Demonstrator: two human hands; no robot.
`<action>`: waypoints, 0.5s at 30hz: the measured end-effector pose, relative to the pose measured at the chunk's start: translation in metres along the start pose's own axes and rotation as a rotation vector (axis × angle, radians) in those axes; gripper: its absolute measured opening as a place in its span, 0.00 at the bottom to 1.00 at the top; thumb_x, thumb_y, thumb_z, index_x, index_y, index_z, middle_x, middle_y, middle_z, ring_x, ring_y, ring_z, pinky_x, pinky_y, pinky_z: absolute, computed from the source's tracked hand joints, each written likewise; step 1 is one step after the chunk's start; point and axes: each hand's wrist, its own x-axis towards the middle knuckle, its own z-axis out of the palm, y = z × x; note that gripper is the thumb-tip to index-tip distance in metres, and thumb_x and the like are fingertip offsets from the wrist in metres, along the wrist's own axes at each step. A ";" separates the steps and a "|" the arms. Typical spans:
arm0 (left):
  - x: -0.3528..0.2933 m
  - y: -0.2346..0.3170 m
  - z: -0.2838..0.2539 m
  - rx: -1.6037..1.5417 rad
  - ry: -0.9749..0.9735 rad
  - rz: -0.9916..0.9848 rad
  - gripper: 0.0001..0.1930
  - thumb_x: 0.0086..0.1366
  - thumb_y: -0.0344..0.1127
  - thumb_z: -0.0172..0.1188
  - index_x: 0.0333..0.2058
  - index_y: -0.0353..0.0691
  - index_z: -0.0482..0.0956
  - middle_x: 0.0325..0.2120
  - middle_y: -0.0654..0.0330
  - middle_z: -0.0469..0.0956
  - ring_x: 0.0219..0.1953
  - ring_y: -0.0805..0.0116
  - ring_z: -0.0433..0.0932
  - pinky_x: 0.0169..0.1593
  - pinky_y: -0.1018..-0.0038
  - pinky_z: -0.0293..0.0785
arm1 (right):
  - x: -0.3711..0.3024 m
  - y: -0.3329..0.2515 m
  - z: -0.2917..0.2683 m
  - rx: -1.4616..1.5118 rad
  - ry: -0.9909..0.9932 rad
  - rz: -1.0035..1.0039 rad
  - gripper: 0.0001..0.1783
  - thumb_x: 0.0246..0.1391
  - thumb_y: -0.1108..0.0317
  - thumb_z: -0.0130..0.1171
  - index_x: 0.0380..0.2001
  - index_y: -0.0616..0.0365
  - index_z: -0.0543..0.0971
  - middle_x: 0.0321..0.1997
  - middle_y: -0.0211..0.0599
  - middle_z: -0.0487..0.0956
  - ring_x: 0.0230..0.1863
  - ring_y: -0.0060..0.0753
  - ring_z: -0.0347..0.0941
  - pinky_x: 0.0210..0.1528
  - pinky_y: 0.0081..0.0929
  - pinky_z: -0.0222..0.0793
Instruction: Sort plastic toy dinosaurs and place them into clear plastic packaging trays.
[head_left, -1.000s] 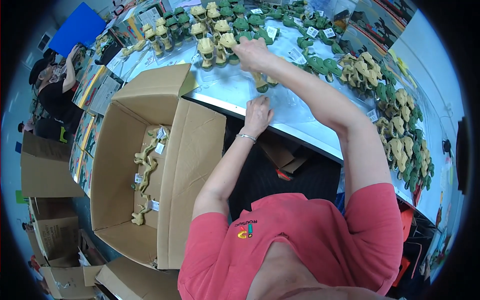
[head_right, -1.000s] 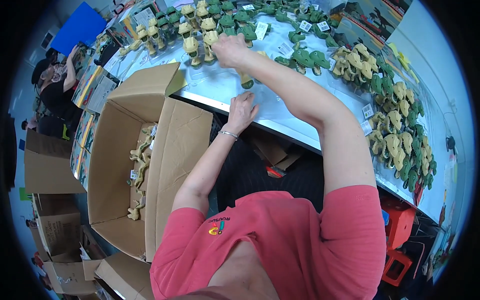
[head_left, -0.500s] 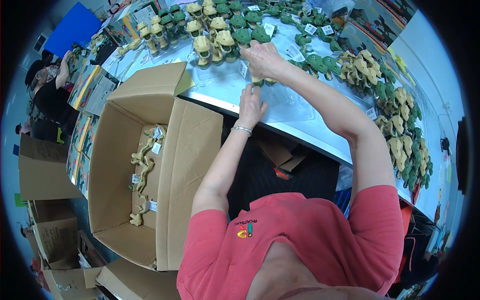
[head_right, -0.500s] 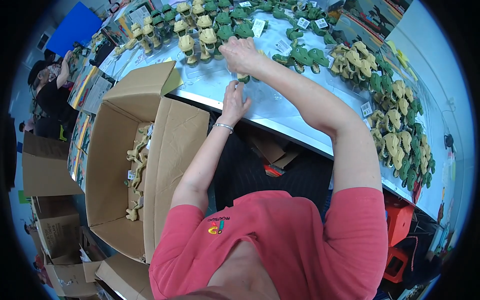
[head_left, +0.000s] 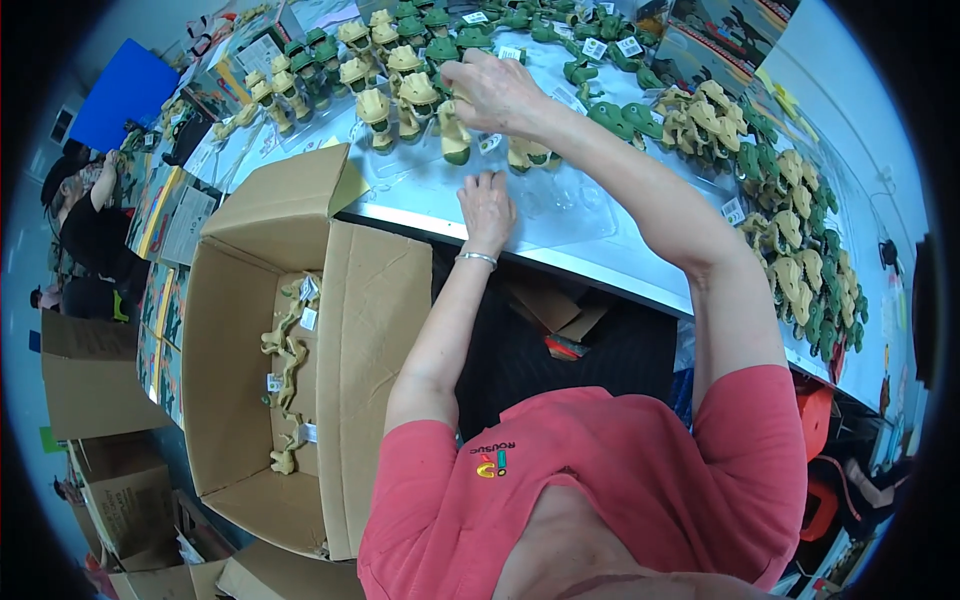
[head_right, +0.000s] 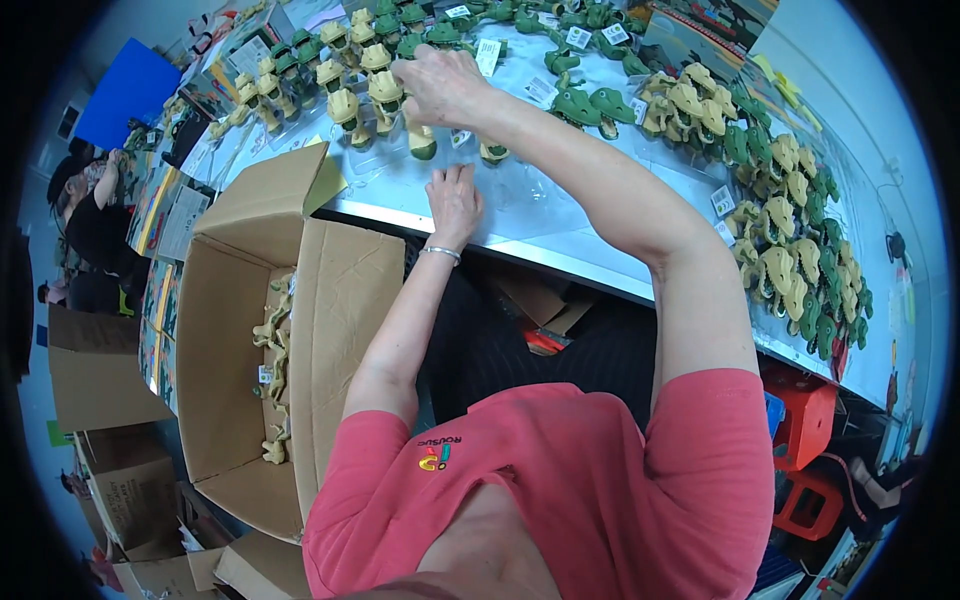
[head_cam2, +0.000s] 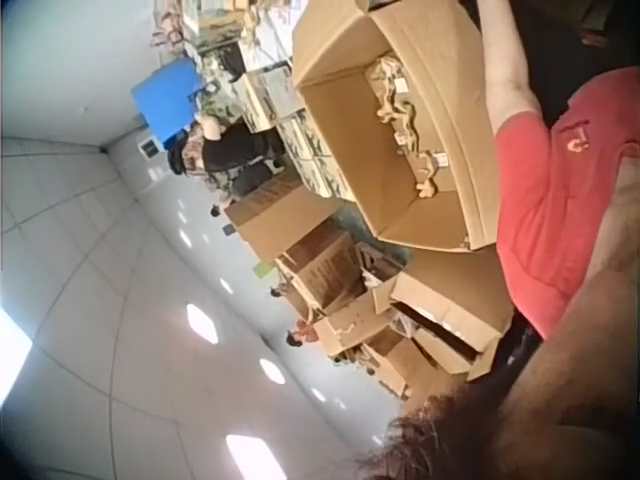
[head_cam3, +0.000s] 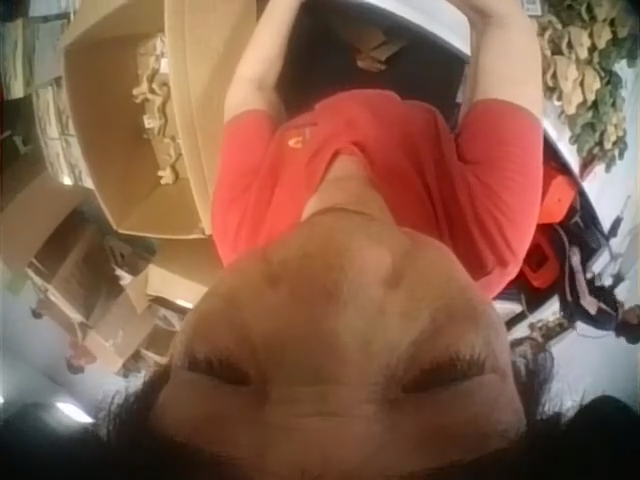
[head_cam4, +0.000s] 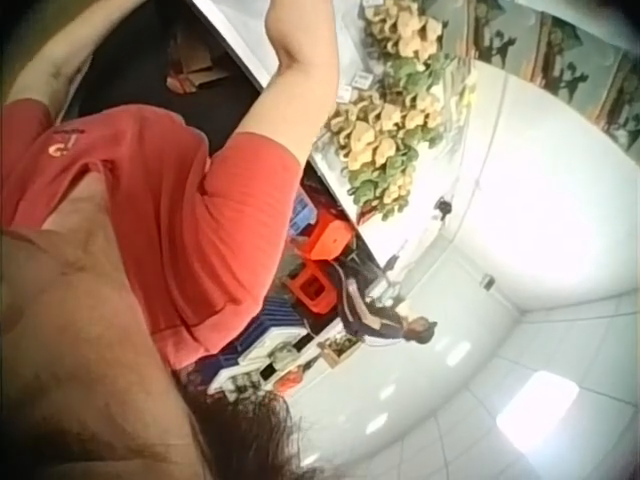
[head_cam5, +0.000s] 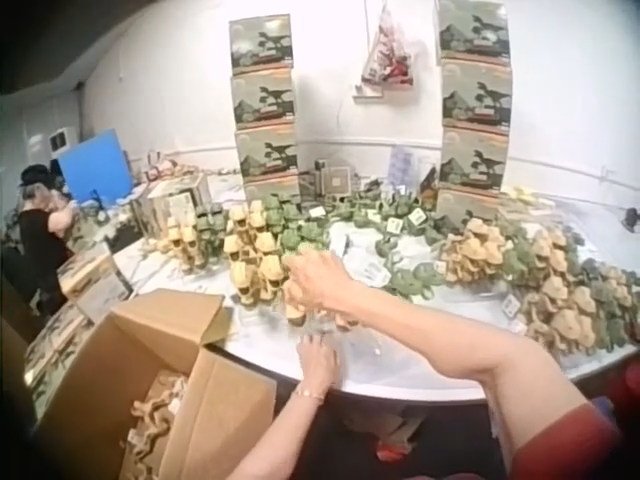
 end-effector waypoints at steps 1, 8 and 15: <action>0.005 -0.003 0.000 0.000 0.000 0.001 0.23 0.45 0.28 0.56 0.45 0.40 0.71 0.41 0.53 0.71 0.41 0.53 0.67 0.39 0.59 0.64 | 0.000 -0.005 -0.008 0.000 0.001 0.000 0.17 0.36 0.67 0.55 0.35 0.54 0.75 0.32 0.47 0.73 0.33 0.52 0.75 0.36 0.45 0.71; 0.037 -0.021 0.019 0.179 -0.017 -0.104 0.14 0.48 0.35 0.55 0.35 0.40 0.71 0.32 0.53 0.72 0.36 0.55 0.70 0.37 0.58 0.60 | -0.009 -0.004 -0.051 0.069 0.128 -0.030 0.16 0.42 0.66 0.53 0.38 0.54 0.74 0.37 0.42 0.73 0.38 0.45 0.73 0.42 0.40 0.70; 0.038 -0.019 0.020 0.111 -0.153 -0.065 0.20 0.51 0.37 0.52 0.45 0.45 0.72 0.33 0.55 0.75 0.37 0.56 0.71 0.34 0.58 0.60 | -0.022 0.005 -0.054 0.021 0.056 0.004 0.16 0.39 0.67 0.53 0.36 0.55 0.74 0.34 0.42 0.73 0.36 0.45 0.73 0.39 0.40 0.70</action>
